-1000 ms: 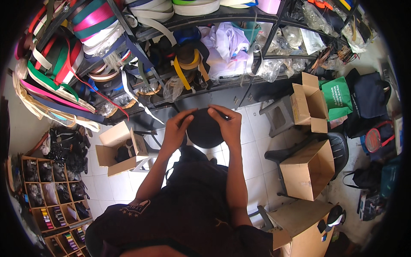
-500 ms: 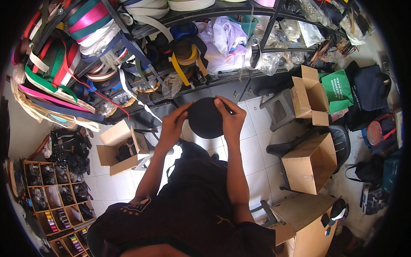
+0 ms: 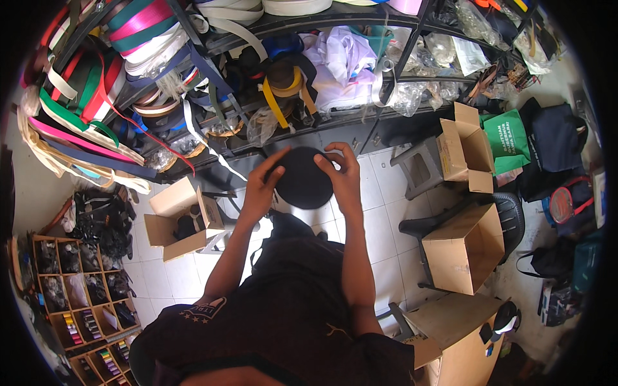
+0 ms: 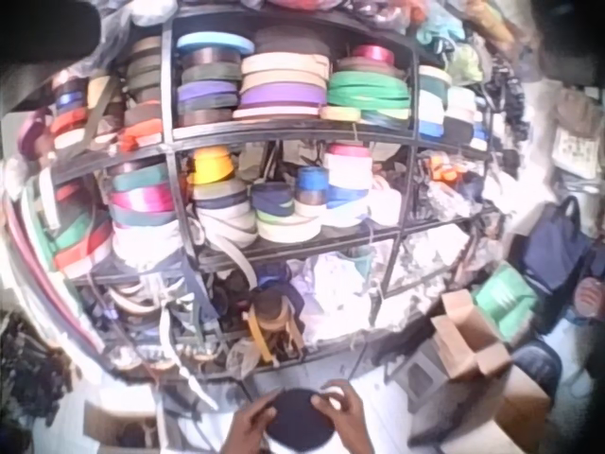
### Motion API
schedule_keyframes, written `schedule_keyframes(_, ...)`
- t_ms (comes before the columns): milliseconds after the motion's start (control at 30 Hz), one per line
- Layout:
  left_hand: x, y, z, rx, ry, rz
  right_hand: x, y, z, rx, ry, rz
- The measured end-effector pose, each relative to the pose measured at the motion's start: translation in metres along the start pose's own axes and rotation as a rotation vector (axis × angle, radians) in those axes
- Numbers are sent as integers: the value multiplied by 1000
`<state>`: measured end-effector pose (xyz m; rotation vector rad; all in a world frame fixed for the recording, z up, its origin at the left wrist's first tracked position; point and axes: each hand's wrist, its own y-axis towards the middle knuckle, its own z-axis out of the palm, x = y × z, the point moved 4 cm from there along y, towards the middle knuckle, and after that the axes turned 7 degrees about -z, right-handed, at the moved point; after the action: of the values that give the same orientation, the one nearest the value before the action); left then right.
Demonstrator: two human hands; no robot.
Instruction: The person repeatedly picks up rolls of fabric or tape from a cardboard box on the floor, inspects them by turning them over in their hands, and places them onto a metal shelf. The person handles multiple rolls of different colors and sizes, moving them from the box to the shelf one by one.
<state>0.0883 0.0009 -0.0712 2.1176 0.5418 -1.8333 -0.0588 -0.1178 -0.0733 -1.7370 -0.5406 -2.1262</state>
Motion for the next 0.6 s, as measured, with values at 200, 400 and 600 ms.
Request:
schedule_keyframes(200, -2, -7, -1, 180, 25, 16, -7, 1, 3, 170, -138, -59)
schedule_keyframes(400, 3, -6, -17, 153, 8, -18, -6, -1, 3, 120, -147, -48)
schedule_keyframes(600, 7, -16, -12, -106, 143, 69, -13, -2, -5, -127, -113, -78)
